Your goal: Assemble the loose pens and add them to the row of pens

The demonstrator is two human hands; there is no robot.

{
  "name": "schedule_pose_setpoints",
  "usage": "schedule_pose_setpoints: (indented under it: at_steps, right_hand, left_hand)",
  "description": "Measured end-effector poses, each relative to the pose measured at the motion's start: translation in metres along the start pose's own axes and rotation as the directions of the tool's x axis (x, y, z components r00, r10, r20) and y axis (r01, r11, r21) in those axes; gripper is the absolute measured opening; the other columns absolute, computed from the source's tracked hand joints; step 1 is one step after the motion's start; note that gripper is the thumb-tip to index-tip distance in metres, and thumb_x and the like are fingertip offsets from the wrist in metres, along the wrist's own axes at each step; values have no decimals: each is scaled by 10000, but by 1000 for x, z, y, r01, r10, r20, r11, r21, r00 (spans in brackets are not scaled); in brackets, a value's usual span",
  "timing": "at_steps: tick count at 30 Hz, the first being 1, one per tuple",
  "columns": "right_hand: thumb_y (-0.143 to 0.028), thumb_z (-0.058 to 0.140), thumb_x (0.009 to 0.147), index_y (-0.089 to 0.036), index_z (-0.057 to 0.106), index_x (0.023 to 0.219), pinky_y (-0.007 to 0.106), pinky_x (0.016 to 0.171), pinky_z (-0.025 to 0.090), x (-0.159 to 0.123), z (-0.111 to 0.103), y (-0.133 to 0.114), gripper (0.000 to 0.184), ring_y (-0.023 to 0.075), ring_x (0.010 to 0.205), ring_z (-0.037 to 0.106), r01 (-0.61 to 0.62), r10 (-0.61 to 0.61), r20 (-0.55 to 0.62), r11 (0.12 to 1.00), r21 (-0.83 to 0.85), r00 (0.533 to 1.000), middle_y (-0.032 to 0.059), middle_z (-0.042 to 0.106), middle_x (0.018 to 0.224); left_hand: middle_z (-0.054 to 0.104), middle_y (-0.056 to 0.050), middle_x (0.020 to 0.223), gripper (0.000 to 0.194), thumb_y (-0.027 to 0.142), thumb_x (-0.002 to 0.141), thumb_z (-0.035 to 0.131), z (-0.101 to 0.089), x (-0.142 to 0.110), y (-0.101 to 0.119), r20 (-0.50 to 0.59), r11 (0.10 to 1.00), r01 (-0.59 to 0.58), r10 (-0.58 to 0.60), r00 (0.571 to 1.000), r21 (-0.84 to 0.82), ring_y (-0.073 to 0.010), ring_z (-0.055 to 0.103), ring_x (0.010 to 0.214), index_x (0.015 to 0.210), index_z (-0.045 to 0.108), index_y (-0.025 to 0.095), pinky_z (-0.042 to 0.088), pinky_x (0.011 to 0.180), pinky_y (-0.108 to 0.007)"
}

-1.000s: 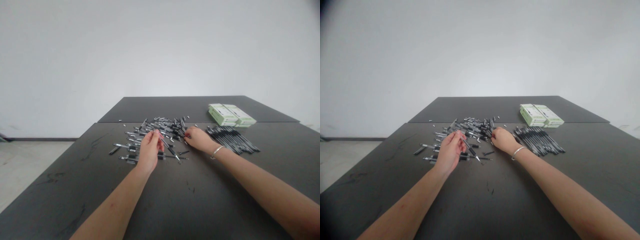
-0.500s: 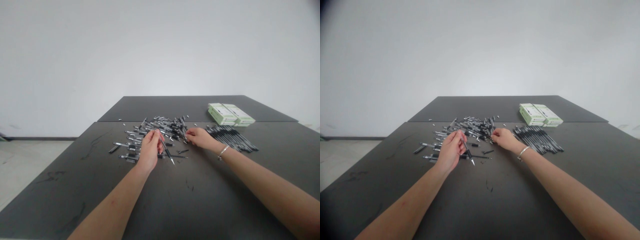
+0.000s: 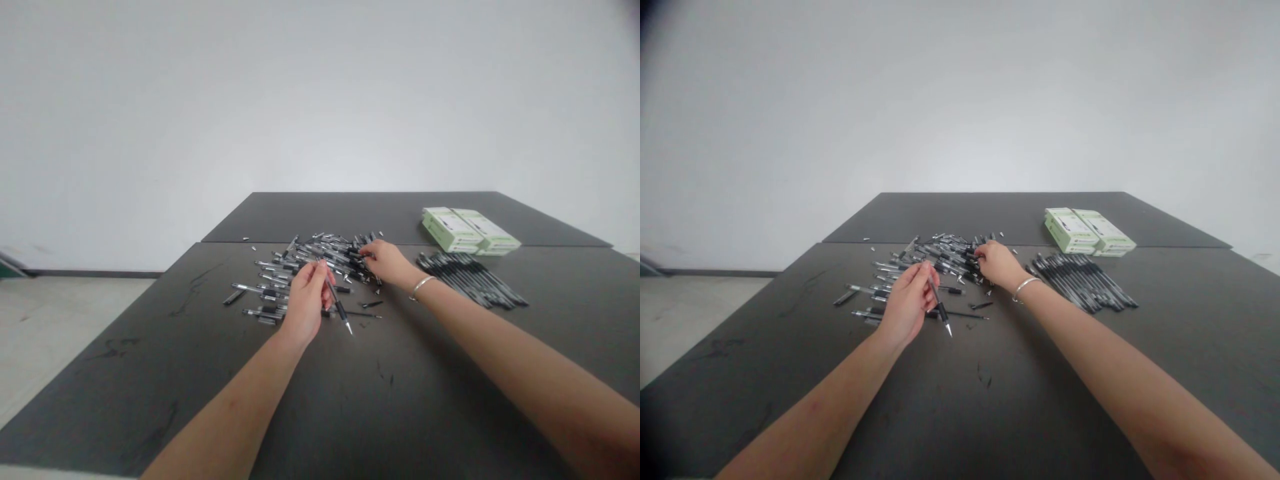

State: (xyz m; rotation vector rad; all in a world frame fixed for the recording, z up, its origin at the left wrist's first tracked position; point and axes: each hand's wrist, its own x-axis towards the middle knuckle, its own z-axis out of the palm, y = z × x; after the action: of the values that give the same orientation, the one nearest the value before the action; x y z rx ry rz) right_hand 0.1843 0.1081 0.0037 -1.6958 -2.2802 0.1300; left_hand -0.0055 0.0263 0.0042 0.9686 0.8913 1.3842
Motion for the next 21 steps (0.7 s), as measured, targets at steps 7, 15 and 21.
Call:
schedule_pose_setpoints:
  at_steps: [7, 15, 21]
  right_hand:
    - [-295, 534, 868, -171, 694, 1095, 244, 867, 421, 27, 14, 6, 304, 201, 981, 621, 13, -12, 42, 999, -34, 999, 102, 689, 1069]
    - [-291, 556, 842, -161, 697, 994, 237, 796, 426, 16, 9, 0, 244, 187, 898, 625, 23, -19, 52, 998, -61, 998, 101, 693, 978]
    - [-239, 574, 791, -159, 706, 824, 236, 700, 422, 5, 6, 1, 158, 196, 807, 636, 13, -9, 58, 997, -75, 998, 95, 709, 857]
  left_hand:
    - [449, 52, 566, 335, 453, 806, 617, 1, -1, 1, 2, 1000, 21, -21, 1000, -12, -33, 316, 395, 685, 502, 162, 269, 335, -144]
    - [464, 52, 559, 339, 465, 800, 620, 1, -2, 2, 8, 999, 34, -34, 999, -9, -31, 315, 386, 686, 510, 166, 267, 340, -148]
    - [469, 51, 556, 346, 471, 792, 629, 1, -2, 1, 9, 999, 32, -32, 999, 0, -28, 311, 378, 680, 516, 163, 267, 337, -148]
